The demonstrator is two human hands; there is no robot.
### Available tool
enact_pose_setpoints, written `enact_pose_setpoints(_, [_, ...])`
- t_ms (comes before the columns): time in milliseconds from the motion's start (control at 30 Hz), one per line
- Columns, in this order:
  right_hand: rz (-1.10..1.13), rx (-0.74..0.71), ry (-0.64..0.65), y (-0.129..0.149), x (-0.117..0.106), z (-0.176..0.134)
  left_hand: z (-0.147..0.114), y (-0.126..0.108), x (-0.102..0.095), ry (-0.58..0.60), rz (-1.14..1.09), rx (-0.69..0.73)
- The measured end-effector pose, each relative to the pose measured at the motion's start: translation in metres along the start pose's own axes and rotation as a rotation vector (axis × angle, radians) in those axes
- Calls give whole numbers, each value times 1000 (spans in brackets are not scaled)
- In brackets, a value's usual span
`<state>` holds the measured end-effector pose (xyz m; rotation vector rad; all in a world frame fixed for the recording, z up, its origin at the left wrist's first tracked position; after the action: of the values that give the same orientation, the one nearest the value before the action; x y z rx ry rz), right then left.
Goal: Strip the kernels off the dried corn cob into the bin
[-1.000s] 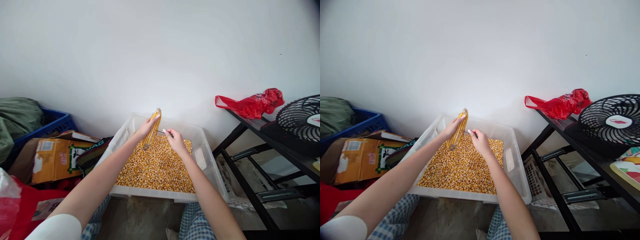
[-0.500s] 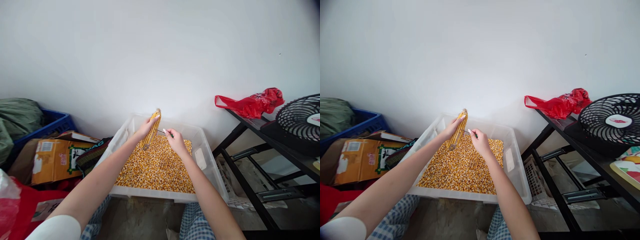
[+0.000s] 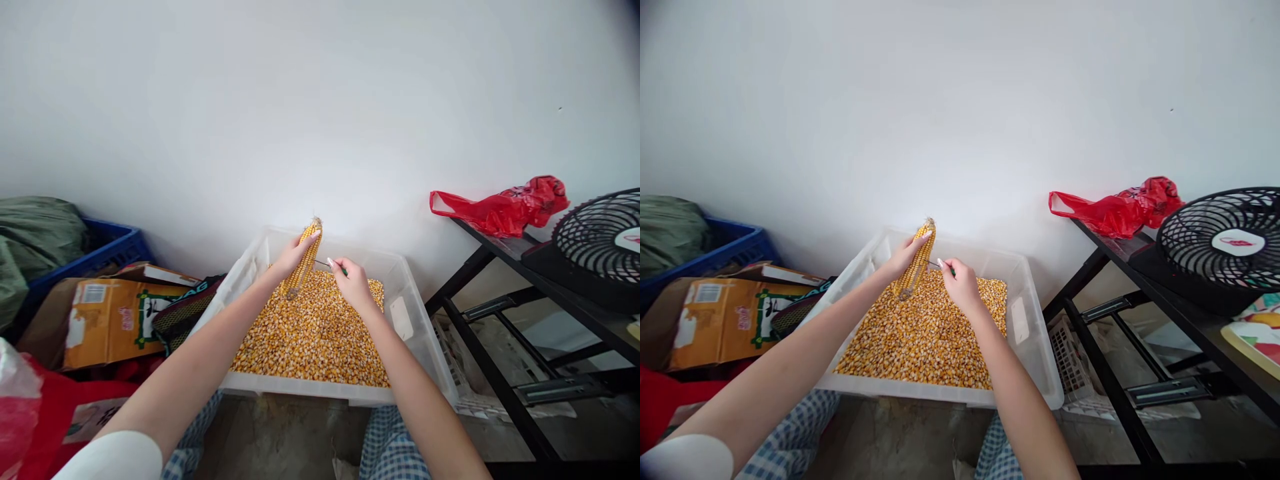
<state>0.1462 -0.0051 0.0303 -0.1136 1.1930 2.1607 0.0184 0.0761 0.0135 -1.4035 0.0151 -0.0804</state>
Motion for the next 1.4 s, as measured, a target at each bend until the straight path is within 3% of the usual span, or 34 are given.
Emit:
enact_pose_setpoints(200, [14, 4, -3, -2, 1, 0, 2, 0, 0, 3, 29, 27])
enact_pose_setpoints(567, [-24, 12, 37, -8, 12, -7, -3, -18, 2, -60, 308, 311])
enact_pose_setpoints(767, [-11, 58, 164, -17, 19, -5, -5, -15, 4, -4, 478, 384])
enact_pose_setpoints(900, [17, 77, 295, -24, 25, -4, -12, -9, 16, 186, 621, 456])
enact_pose_setpoints(1000, [2, 82, 344, -27, 26, -4, -14, -3, 20, 237, 640, 437])
enact_pose_setpoints(1100, [-1, 89, 318, -26, 20, -1, -10, -6, 14, 152, 499, 394])
enact_pose_setpoints(1300, [48, 67, 171, -14, 6, 5, 0, 5, 3, 52, 269, 156])
enact_pose_setpoints(1400, [32, 62, 183, -12, 11, 1, 1, 2, 2, 24, 257, 159])
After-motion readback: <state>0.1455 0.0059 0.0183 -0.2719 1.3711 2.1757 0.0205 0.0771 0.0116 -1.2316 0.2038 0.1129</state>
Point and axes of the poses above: each hand's wrist, its own z-axis towards the middle knuckle, its own x-axis out of the palm, y = z × x, the point moved 9 cm from there along z, towards the middle knuckle, and after that the axes turned 14 degrees about -y, right-handed, at the moved point
